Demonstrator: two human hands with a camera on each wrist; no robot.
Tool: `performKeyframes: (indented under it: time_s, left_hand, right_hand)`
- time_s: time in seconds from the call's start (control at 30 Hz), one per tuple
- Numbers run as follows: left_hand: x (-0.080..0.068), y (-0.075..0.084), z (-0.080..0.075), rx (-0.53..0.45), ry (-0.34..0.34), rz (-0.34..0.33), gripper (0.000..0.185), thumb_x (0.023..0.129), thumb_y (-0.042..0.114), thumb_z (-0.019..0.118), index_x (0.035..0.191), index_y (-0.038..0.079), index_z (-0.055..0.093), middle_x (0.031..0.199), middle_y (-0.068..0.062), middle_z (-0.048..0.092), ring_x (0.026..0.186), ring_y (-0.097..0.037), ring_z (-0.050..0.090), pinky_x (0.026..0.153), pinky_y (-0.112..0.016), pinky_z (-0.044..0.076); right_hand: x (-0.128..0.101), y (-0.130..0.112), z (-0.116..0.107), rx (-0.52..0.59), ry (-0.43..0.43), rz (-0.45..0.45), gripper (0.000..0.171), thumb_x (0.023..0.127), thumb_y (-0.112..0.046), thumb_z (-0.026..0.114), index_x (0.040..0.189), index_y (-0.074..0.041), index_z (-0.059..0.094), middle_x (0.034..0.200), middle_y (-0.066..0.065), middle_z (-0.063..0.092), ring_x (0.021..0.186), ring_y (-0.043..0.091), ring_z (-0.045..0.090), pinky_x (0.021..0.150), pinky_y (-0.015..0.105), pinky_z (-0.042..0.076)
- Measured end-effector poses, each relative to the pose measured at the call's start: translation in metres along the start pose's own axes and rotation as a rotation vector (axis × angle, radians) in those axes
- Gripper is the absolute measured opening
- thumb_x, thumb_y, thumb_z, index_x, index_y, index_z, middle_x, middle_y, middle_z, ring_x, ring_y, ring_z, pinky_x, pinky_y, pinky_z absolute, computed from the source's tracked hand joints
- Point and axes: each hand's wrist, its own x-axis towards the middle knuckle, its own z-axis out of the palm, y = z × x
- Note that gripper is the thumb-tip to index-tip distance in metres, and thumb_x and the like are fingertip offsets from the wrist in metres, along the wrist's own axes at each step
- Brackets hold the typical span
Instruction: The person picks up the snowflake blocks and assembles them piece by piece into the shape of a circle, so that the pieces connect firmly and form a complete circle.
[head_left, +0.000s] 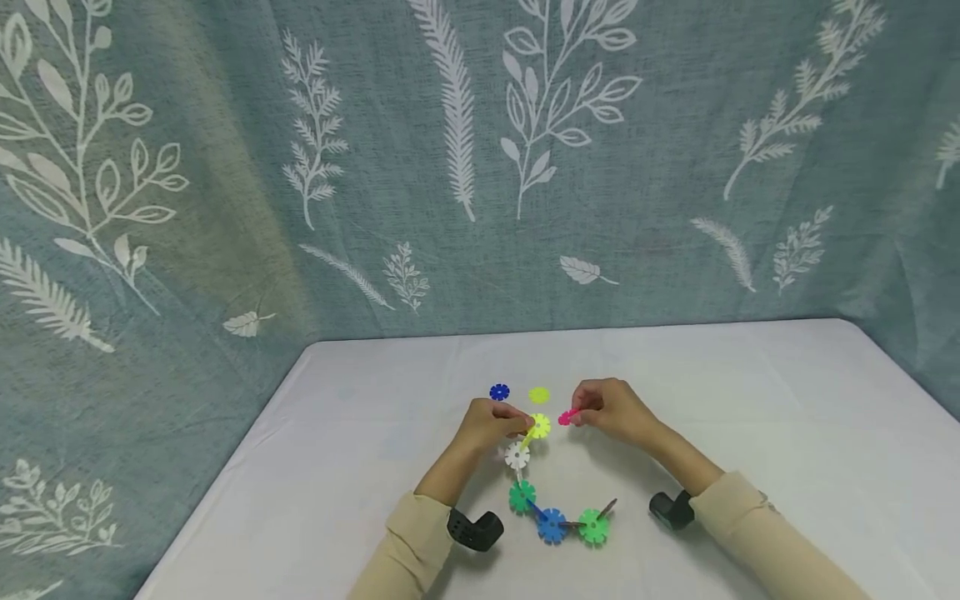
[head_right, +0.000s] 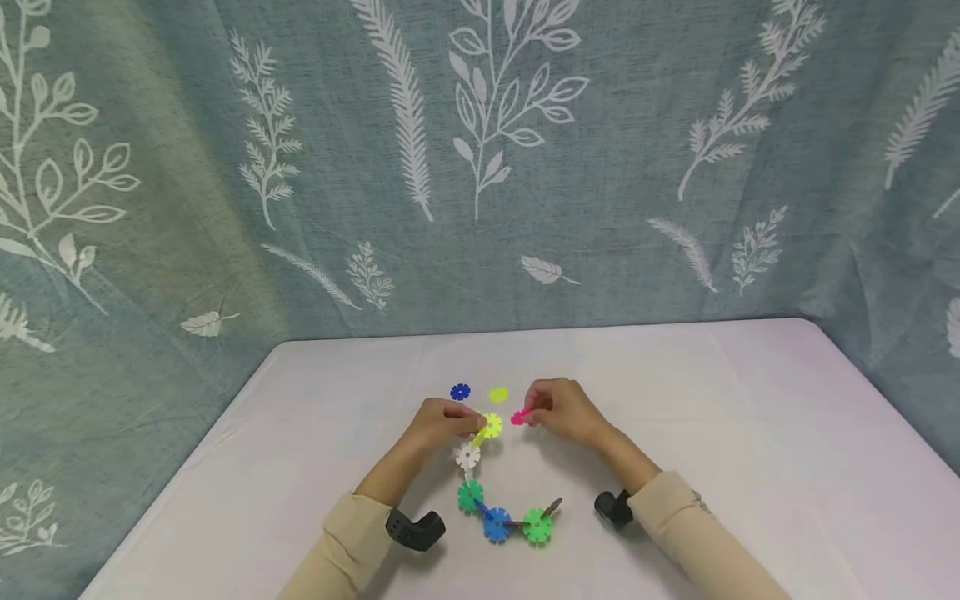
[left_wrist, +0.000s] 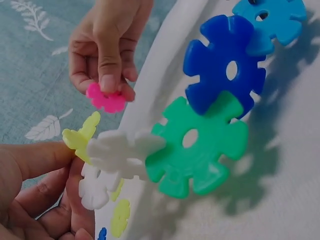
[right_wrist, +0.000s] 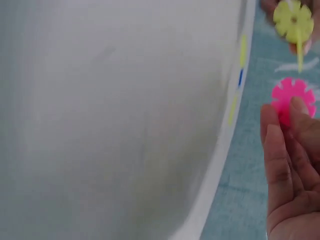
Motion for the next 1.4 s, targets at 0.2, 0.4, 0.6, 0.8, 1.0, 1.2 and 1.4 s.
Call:
performKeyframes:
  time_s: [0.2,0.4,0.6,0.8,1.0,1.2,1.4]
  left_hand:
    - [0.0,-0.004,-0.005,-0.025,0.014,-0.009,0.019,0.08,0.013,0.068,0.088,-0.005,0.069,0.082,-0.013,0.07,0.069,-0.01,0.059,0.07,-0.028,0.05]
    - [-0.002,-0.006,-0.005,-0.064,0.056,-0.04,0.018,0.08,0.011,0.068,0.087,-0.006,0.069,0.084,-0.014,0.07,0.07,-0.011,0.06,0.074,-0.031,0.052]
    - [-0.009,-0.005,-0.003,-0.14,0.096,-0.038,0.015,0.079,0.004,0.066,0.084,-0.01,0.066,0.084,-0.018,0.07,0.069,-0.014,0.064,0.07,-0.031,0.051]
    - [-0.013,-0.01,-0.005,-0.146,0.109,-0.038,0.014,0.078,0.002,0.067,0.081,-0.011,0.065,0.079,-0.015,0.069,0.066,-0.014,0.062,0.067,-0.03,0.052]
    - [-0.018,-0.018,-0.012,0.091,0.148,0.141,0.015,0.076,0.011,0.073,0.074,-0.004,0.069,0.068,-0.012,0.068,0.056,-0.01,0.058,0.053,-0.023,0.046]
    - [-0.016,-0.011,-0.01,0.36,0.208,0.466,0.012,0.075,0.017,0.074,0.078,0.005,0.073,0.074,-0.004,0.07,0.065,-0.011,0.059,0.058,-0.018,0.044]
    - [-0.014,-0.007,-0.005,0.443,0.17,0.51,0.007,0.077,0.012,0.073,0.076,0.006,0.073,0.072,-0.002,0.07,0.064,-0.01,0.059,0.059,-0.016,0.042]
  right_hand:
    - [0.001,-0.014,0.018,0.003,0.018,-0.054,0.01,0.08,0.001,0.065,0.076,-0.005,0.059,0.072,0.003,0.065,0.066,0.01,0.058,0.059,0.019,0.048]
    - [0.003,-0.021,0.027,-0.004,0.065,-0.087,0.015,0.08,0.002,0.065,0.071,-0.006,0.057,0.071,0.003,0.065,0.065,0.015,0.059,0.056,0.019,0.045]
    - [0.007,-0.025,0.029,0.023,0.069,-0.117,0.02,0.078,0.009,0.062,0.065,-0.004,0.054,0.069,0.01,0.065,0.066,0.02,0.064,0.052,0.019,0.042]
    - [0.01,-0.028,0.034,-0.053,0.027,-0.213,0.023,0.076,0.013,0.061,0.064,-0.005,0.053,0.067,0.005,0.064,0.064,0.012,0.063,0.052,0.017,0.044]
    - [0.012,-0.031,0.036,-0.113,-0.029,-0.235,0.018,0.077,0.007,0.066,0.068,-0.007,0.057,0.068,0.001,0.065,0.061,0.005,0.057,0.055,0.018,0.045]
    - [0.017,-0.029,0.037,0.001,-0.071,-0.112,0.01,0.08,0.004,0.064,0.075,-0.004,0.061,0.071,0.003,0.066,0.065,0.006,0.059,0.059,0.019,0.048]
    - [0.022,-0.022,0.034,0.045,-0.133,-0.034,0.008,0.079,0.001,0.067,0.086,0.0,0.065,0.081,0.01,0.068,0.072,0.015,0.064,0.061,0.023,0.051]
